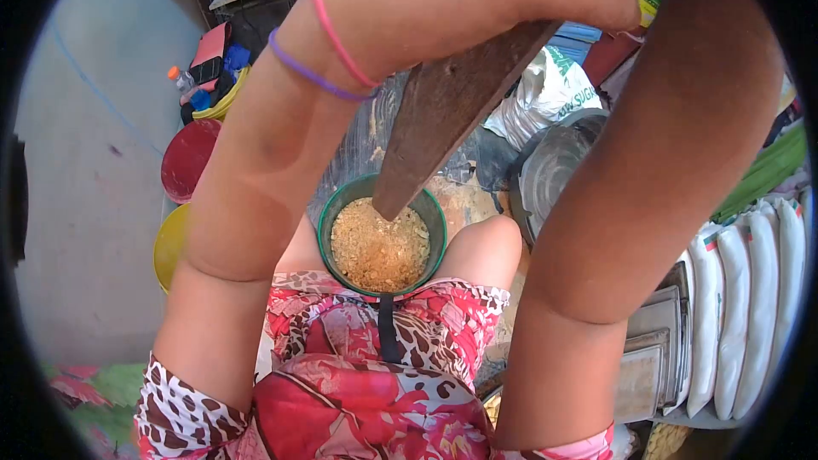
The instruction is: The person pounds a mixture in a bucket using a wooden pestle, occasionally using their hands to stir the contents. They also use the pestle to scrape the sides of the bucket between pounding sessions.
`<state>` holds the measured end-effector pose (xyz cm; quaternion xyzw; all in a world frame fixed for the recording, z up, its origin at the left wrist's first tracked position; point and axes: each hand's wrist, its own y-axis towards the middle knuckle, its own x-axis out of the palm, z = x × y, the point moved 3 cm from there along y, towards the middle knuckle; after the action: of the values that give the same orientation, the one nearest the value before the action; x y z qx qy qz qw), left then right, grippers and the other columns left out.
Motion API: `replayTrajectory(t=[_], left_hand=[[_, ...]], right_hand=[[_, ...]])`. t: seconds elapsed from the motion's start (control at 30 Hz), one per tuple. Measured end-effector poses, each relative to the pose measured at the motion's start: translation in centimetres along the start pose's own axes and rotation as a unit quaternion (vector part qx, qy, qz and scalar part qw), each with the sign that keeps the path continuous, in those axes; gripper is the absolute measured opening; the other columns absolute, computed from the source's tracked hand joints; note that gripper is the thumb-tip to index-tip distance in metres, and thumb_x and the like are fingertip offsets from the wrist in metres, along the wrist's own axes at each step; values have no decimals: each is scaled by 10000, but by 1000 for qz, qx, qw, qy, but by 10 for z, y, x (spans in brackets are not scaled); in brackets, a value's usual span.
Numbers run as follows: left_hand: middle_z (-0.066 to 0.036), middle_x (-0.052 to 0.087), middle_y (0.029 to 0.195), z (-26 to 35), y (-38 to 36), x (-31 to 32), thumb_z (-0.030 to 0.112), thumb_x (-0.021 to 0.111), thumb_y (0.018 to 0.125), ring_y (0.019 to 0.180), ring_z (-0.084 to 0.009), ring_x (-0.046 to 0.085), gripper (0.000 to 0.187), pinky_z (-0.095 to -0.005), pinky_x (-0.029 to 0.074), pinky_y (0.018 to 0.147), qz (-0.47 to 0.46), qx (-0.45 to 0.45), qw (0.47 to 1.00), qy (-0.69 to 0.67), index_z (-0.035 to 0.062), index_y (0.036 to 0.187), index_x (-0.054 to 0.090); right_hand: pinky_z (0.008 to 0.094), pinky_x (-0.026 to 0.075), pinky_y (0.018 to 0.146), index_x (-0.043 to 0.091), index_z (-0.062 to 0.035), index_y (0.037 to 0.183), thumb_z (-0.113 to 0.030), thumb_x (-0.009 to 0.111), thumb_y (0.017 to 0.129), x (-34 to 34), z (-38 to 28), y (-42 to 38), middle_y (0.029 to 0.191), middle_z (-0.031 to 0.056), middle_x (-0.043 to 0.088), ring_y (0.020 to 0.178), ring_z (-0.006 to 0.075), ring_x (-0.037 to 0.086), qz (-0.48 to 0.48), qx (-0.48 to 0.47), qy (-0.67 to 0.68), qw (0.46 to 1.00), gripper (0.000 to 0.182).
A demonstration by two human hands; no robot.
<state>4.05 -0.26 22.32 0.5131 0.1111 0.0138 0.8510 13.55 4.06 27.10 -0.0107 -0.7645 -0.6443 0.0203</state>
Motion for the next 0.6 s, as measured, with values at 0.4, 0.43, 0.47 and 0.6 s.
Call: replayTrajectory(t=[0.4, 0.43, 0.47, 0.6], left_hand=[[-71, 549, 1183, -286, -346, 58, 79, 776, 642, 1097, -159, 513, 662, -324, 429, 925, -69, -465, 876, -105, 55, 1222, 458], [-71, 549, 1183, -283, -344, 56, 79, 776, 642, 1097, -159, 513, 662, -324, 429, 925, -69, -463, 878, -103, 55, 1222, 458], [-74, 556, 1168, -280, -341, 54, 82, 777, 641, 1083, -164, 524, 654, -322, 434, 916, -59, -451, 885, -100, 51, 1213, 462], [-88, 582, 1117, -272, -340, 62, 89, 767, 642, 1046, -176, 546, 605, -324, 440, 904, 18, -434, 894, -114, 40, 1176, 487]], right_hand=[[347, 374, 935, 352, 7, 1273, -199, 749, 735, 2, 152, -420, 1127, 120, 477, 1057, 215, 468, -43, 465, 86, 880, 700], [347, 374, 935, 352, 7, 1273, -199, 749, 735, 3, 149, -415, 1127, 120, 477, 1057, 215, 468, -42, 462, 88, 882, 700], [342, 376, 932, 342, 9, 1278, -188, 751, 735, 2, 146, -411, 1131, 122, 478, 1060, 217, 471, -35, 477, 99, 872, 707], [336, 389, 920, 321, 10, 1286, -231, 767, 721, 1, 136, -412, 1139, 121, 483, 1056, 221, 483, 26, 446, 71, 892, 759]])
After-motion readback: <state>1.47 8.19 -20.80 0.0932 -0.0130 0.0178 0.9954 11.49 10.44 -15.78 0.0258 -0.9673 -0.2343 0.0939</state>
